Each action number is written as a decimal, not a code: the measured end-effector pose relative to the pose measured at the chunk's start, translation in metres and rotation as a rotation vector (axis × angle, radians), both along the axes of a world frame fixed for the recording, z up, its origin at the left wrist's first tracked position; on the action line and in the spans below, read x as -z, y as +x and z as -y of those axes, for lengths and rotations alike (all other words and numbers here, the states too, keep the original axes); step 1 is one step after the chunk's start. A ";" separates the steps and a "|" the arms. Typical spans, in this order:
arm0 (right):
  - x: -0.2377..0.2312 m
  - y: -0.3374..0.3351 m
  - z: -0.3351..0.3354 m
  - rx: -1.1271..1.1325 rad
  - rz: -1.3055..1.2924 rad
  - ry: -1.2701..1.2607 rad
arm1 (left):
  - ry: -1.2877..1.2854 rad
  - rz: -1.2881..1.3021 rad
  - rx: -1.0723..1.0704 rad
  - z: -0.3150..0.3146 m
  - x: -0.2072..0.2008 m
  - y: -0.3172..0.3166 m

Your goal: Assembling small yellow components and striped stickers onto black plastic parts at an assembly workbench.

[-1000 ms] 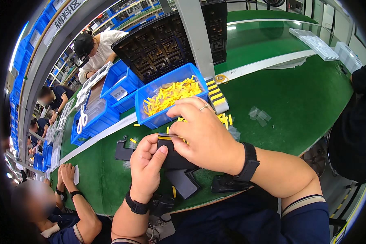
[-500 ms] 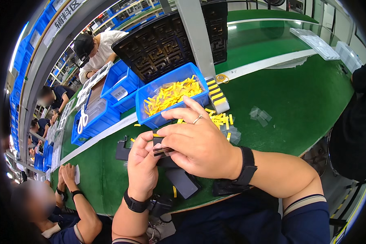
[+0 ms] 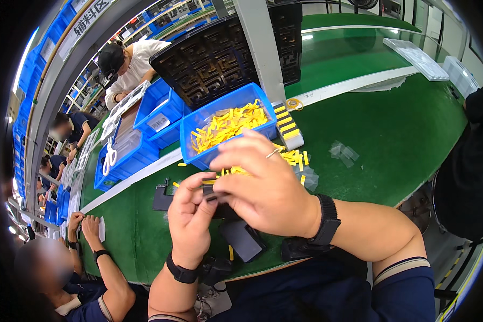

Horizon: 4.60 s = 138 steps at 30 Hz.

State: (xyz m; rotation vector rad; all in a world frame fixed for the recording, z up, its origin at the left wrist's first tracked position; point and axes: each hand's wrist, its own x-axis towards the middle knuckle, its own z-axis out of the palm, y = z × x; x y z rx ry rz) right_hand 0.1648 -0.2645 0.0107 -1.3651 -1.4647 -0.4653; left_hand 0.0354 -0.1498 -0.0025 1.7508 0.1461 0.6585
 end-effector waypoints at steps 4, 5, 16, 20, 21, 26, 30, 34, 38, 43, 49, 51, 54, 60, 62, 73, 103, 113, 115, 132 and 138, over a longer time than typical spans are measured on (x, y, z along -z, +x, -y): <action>0.003 0.005 -0.003 0.036 -0.238 0.004 | -0.295 0.050 0.098 -0.001 -0.002 0.001; 0.004 0.005 -0.004 0.000 -0.415 -0.063 | -0.354 0.064 0.114 -0.001 -0.002 0.001; 0.004 0.006 0.001 -0.022 -0.414 -0.106 | -0.358 0.046 0.095 0.002 -0.002 0.002; 0.006 0.004 -0.003 -0.041 -0.361 -0.126 | -0.322 0.043 0.075 0.002 0.000 0.004; 0.007 0.003 -0.004 -0.062 -0.377 -0.109 | -0.320 0.053 0.085 0.003 0.000 0.004; 0.009 0.002 -0.005 0.076 -0.172 -0.074 | 0.027 -0.068 -0.144 0.006 0.003 0.002; 0.006 -0.002 -0.003 -0.018 -0.021 -0.047 | 0.181 -0.067 -0.186 0.005 0.004 0.002; 0.001 0.005 -0.001 0.194 -0.133 -0.055 | -0.304 0.014 -0.009 -0.003 0.003 0.003; -0.001 0.019 0.000 0.159 -0.141 -0.095 | -0.344 0.061 0.117 -0.005 0.002 0.003; 0.004 0.018 -0.002 0.064 -0.243 -0.111 | -0.316 0.064 0.113 -0.004 0.002 0.002; 0.006 0.016 -0.005 -0.007 -0.358 -0.107 | -0.295 0.058 0.080 -0.006 0.001 0.003; 0.005 0.019 -0.004 0.014 -0.296 -0.109 | -0.329 0.041 0.095 -0.006 0.001 0.003; 0.005 0.019 -0.003 0.004 -0.292 -0.134 | -0.319 0.044 0.113 -0.006 0.001 0.002; 0.008 0.017 -0.005 -0.065 -0.418 -0.157 | -0.379 0.036 0.124 -0.008 0.002 0.003; 0.008 0.016 -0.006 -0.061 -0.414 -0.151 | -0.379 0.034 0.112 -0.008 0.002 0.004; 0.009 0.011 -0.006 0.028 -0.295 -0.119 | -0.094 -0.108 -0.052 -0.030 0.004 0.000; 0.012 0.013 -0.009 0.014 -0.477 -0.156 | 0.270 -0.611 -0.070 -0.052 0.012 0.011; 0.018 0.009 -0.009 -0.014 -0.376 -0.126 | 0.861 -0.477 0.240 0.006 -0.021 -0.005; 0.017 0.008 -0.009 -0.041 -0.350 -0.145 | 0.846 -0.446 0.179 0.004 -0.023 -0.005; 0.010 -0.002 -0.005 0.036 -0.441 -0.151 | -0.199 -0.216 0.045 -0.011 0.008 0.001; 0.014 -0.002 -0.007 0.056 -0.286 -0.075 | -0.229 -0.230 0.029 -0.008 0.009 0.001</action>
